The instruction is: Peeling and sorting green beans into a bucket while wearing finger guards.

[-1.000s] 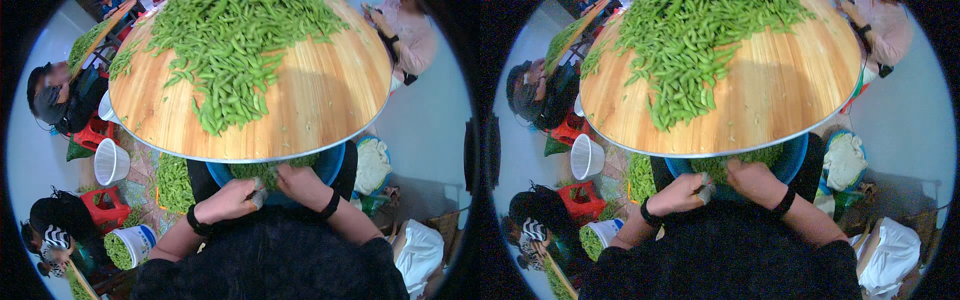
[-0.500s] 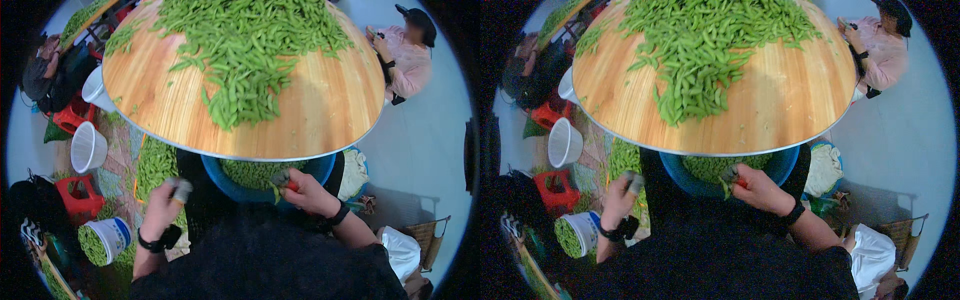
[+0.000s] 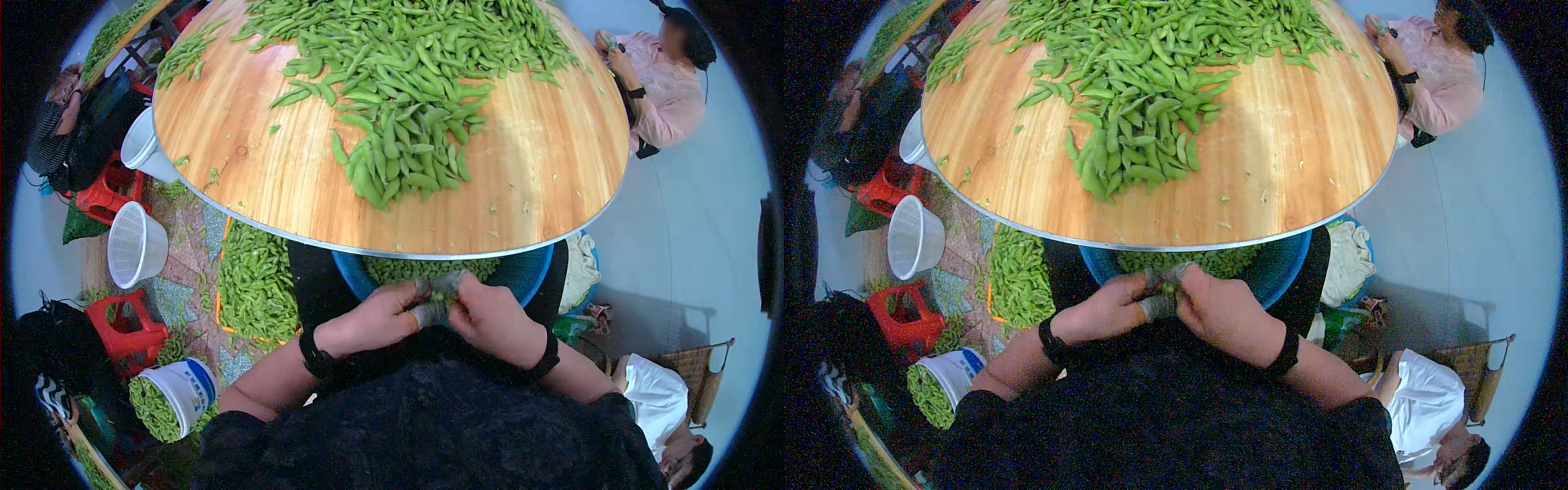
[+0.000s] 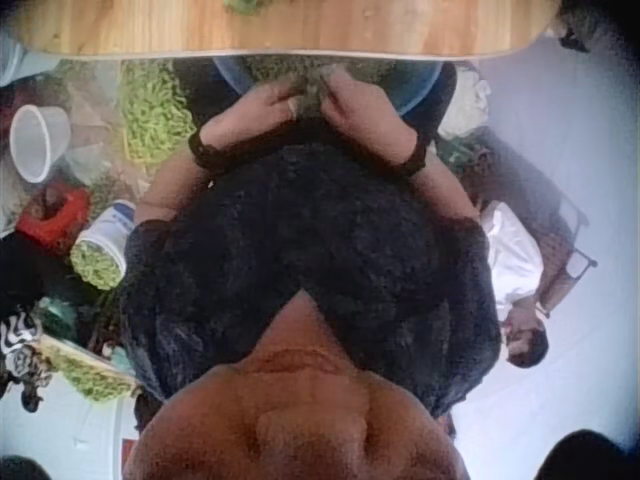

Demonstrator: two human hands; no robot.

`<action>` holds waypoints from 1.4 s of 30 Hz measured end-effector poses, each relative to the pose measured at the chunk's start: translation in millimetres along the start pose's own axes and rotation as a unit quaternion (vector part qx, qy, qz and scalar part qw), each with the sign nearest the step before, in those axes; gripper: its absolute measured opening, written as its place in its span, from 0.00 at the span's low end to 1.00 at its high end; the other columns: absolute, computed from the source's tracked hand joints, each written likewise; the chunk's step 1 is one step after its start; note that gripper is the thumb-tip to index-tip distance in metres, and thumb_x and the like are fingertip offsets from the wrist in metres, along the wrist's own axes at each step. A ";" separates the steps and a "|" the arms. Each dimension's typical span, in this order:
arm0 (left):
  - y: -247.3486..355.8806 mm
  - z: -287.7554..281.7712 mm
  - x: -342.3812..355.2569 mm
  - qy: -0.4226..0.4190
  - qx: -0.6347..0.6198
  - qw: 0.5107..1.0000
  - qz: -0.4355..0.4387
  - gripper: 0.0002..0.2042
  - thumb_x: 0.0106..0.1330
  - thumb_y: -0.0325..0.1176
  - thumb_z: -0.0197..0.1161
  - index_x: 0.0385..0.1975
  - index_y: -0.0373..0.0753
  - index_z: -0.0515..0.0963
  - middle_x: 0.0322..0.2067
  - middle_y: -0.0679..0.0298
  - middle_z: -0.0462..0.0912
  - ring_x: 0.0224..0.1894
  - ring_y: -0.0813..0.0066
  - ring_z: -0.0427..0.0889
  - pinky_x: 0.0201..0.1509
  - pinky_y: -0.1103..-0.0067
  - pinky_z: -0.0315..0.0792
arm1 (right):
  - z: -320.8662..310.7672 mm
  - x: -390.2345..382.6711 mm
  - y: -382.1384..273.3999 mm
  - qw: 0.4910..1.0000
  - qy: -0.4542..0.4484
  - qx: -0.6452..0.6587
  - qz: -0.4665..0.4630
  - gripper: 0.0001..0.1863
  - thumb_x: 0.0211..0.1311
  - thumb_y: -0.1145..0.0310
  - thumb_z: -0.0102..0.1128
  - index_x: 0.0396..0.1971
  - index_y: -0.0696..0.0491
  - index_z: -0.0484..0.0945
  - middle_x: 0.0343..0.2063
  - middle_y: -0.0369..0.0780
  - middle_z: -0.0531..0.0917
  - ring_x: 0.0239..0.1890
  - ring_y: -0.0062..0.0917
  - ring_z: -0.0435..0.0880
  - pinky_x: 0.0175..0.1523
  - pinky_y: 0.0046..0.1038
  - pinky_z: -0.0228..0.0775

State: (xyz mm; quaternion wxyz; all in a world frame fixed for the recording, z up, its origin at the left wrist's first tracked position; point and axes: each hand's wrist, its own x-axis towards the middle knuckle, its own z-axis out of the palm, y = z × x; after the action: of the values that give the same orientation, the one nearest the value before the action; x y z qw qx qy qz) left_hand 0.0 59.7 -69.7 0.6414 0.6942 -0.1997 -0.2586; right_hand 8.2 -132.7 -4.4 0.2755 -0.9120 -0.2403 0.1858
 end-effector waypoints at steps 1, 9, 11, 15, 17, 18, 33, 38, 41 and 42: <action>-0.8 -2.5 -0.9 0.002 0.006 1.000 -0.007 0.13 0.65 0.33 0.53 0.45 0.34 0.71 0.34 0.60 0.78 0.36 0.75 0.74 0.42 0.76 0.70 | 0.5 2.7 -1.8 0.998 0.005 -0.050 -0.031 0.10 0.52 0.70 0.57 0.30 0.56 0.66 0.19 0.47 0.76 0.24 0.45 0.79 0.26 0.38 0.71; -0.4 -14.0 -4.3 -0.041 -0.023 0.979 -0.199 0.13 0.69 0.38 0.48 0.42 0.36 0.73 0.29 0.67 0.77 0.30 0.80 0.74 0.35 0.80 0.70 | -2.6 22.0 3.9 0.990 -0.067 -0.056 -0.109 0.10 0.55 0.67 0.56 0.26 0.56 0.65 0.17 0.46 0.75 0.21 0.44 0.77 0.25 0.39 0.71; 0.0 -13.8 -9.4 -0.041 -0.074 0.981 -0.175 0.12 0.69 0.39 0.47 0.39 0.37 0.73 0.26 0.68 0.75 0.28 0.81 0.72 0.32 0.81 0.69 | 1.9 22.8 9.5 0.992 -0.054 -0.025 -0.113 0.11 0.56 0.66 0.56 0.27 0.56 0.65 0.17 0.47 0.75 0.21 0.44 0.77 0.24 0.40 0.70; 9.9 -16.4 -8.5 -0.070 -0.069 0.977 -0.189 0.12 0.69 0.39 0.47 0.35 0.38 0.73 0.22 0.69 0.72 0.26 0.80 0.71 0.30 0.80 0.68 | 10.2 17.9 28.9 0.994 -0.011 0.010 -0.110 0.11 0.56 0.66 0.56 0.31 0.56 0.65 0.18 0.48 0.75 0.22 0.45 0.77 0.24 0.40 0.70; 17.6 -14.6 -5.1 -0.074 -0.006 0.980 -0.184 0.12 0.69 0.38 0.48 0.33 0.37 0.73 0.21 0.69 0.72 0.26 0.79 0.71 0.30 0.79 0.68 | 14.4 14.0 40.4 0.995 0.006 -0.046 -0.083 0.12 0.56 0.67 0.55 0.34 0.57 0.65 0.17 0.49 0.75 0.22 0.45 0.77 0.23 0.40 0.70; 21.8 -12.7 -4.9 -0.076 0.025 0.980 -0.183 0.12 0.69 0.38 0.48 0.33 0.36 0.72 0.21 0.69 0.71 0.26 0.79 0.71 0.30 0.79 0.68 | 16.4 11.0 47.0 0.993 0.002 -0.104 -0.059 0.12 0.56 0.68 0.55 0.35 0.58 0.65 0.17 0.48 0.75 0.21 0.45 0.77 0.23 0.39 0.69; 27.2 -66.1 -154.8 0.411 0.481 0.744 -0.216 0.10 0.58 0.32 0.60 0.36 0.34 0.78 0.27 0.50 0.78 0.29 0.54 0.78 0.32 0.68 0.71 | -84.5 47.6 -0.7 0.975 0.153 -0.089 -0.136 0.09 0.54 0.73 0.52 0.35 0.54 0.65 0.22 0.49 0.75 0.27 0.48 0.77 0.29 0.44 0.68; 72.1 -38.5 -104.4 0.383 0.413 0.816 -0.130 0.08 0.59 0.32 0.59 0.32 0.34 0.78 0.29 0.50 0.78 0.32 0.54 0.79 0.35 0.70 0.72 | -72.7 99.6 13.9 0.955 0.214 -0.101 -0.176 0.10 0.53 0.73 0.52 0.35 0.55 0.64 0.22 0.49 0.75 0.27 0.49 0.76 0.31 0.44 0.68; 88.5 -26.3 -76.6 0.312 0.375 0.871 -0.052 0.07 0.61 0.31 0.57 0.34 0.34 0.77 0.31 0.53 0.79 0.33 0.59 0.79 0.38 0.73 0.72 | -93.7 103.5 29.9 0.965 0.191 -0.088 -0.155 0.11 0.53 0.73 0.51 0.36 0.55 0.65 0.25 0.49 0.76 0.28 0.48 0.76 0.32 0.43 0.69; 90.4 -23.1 -67.2 0.281 0.361 0.889 -0.019 0.07 0.62 0.30 0.56 0.35 0.35 0.77 0.32 0.55 0.80 0.33 0.61 0.80 0.38 0.74 0.73 | -104.4 97.9 33.3 0.967 0.185 -0.103 -0.143 0.11 0.53 0.73 0.50 0.38 0.54 0.65 0.28 0.49 0.77 0.28 0.47 0.77 0.32 0.42 0.70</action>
State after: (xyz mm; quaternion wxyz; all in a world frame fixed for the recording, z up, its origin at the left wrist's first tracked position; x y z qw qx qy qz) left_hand -33.8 110.0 28.1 0.3706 0.9252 -0.0776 0.0253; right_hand 148.4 -147.3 37.0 0.2435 -0.9100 -0.3313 -0.0530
